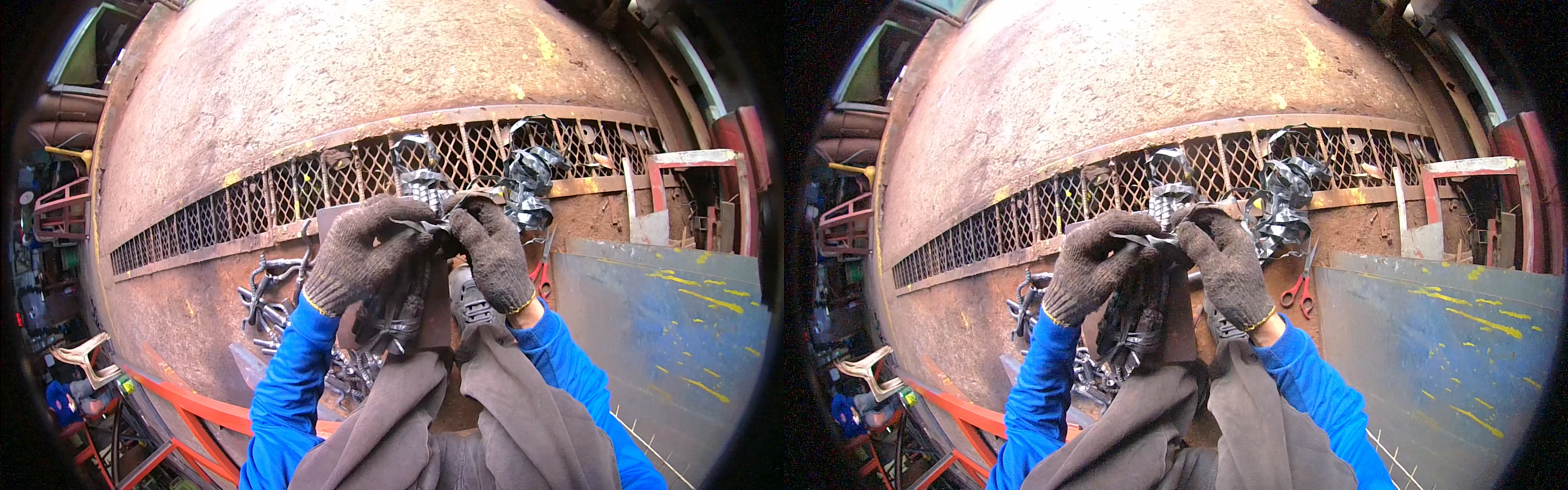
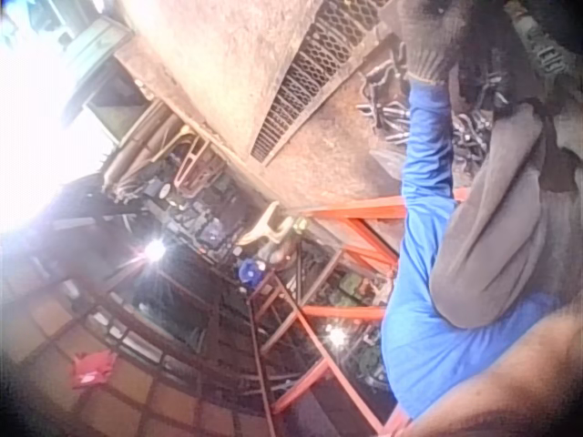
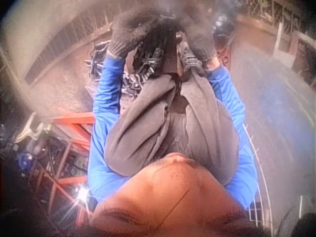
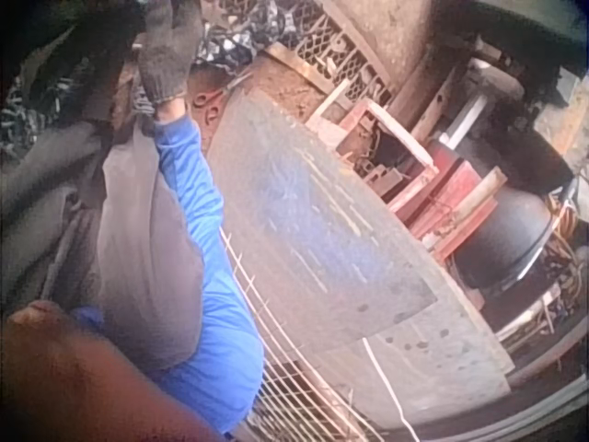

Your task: The person gathers several curved metal rods on a metal plate, aligns them, and uses a strap and scissors to bundle them together. The person then picks up the bundled rods and places them on the plate.

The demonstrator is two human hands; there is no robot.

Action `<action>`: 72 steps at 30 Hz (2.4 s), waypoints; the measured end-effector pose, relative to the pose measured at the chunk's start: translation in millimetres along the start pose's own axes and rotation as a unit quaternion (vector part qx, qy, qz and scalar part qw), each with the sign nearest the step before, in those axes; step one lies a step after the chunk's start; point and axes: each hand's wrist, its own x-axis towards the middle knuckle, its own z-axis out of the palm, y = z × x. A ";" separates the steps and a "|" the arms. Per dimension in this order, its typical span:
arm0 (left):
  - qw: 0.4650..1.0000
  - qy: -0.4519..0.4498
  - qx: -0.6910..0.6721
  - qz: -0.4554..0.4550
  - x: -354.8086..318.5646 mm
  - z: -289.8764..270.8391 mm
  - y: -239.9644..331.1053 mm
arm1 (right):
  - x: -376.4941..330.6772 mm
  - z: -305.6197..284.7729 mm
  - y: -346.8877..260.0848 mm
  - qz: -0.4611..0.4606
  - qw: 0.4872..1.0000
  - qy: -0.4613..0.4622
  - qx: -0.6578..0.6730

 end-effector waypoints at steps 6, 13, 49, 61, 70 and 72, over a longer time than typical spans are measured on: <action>0.999 -0.005 0.042 0.002 0.8 0.6 -12.4 | -1.8 -1.2 1.3 -0.007 1.000 -0.003 -0.013; 0.992 0.073 -0.018 0.101 2.6 11.3 -10.8 | 0.1 0.6 -3.1 0.003 0.999 -0.032 0.001; 0.902 0.051 -0.345 -0.255 29.1 -11.7 -22.2 | -15.0 -11.8 51.2 -0.105 0.989 0.088 -0.063; 0.948 0.006 -0.188 -0.258 40.9 -21.8 -20.7 | -15.0 -27.7 75.7 -0.133 0.967 0.108 -0.188; 0.971 0.086 0.011 -0.222 31.8 -11.2 12.6 | -26.7 -54.4 92.3 -0.113 0.963 0.039 -0.243; 0.962 0.170 0.213 -0.034 15.9 -11.7 17.2 | -49.5 -67.1 85.7 -0.148 0.914 -0.024 -0.378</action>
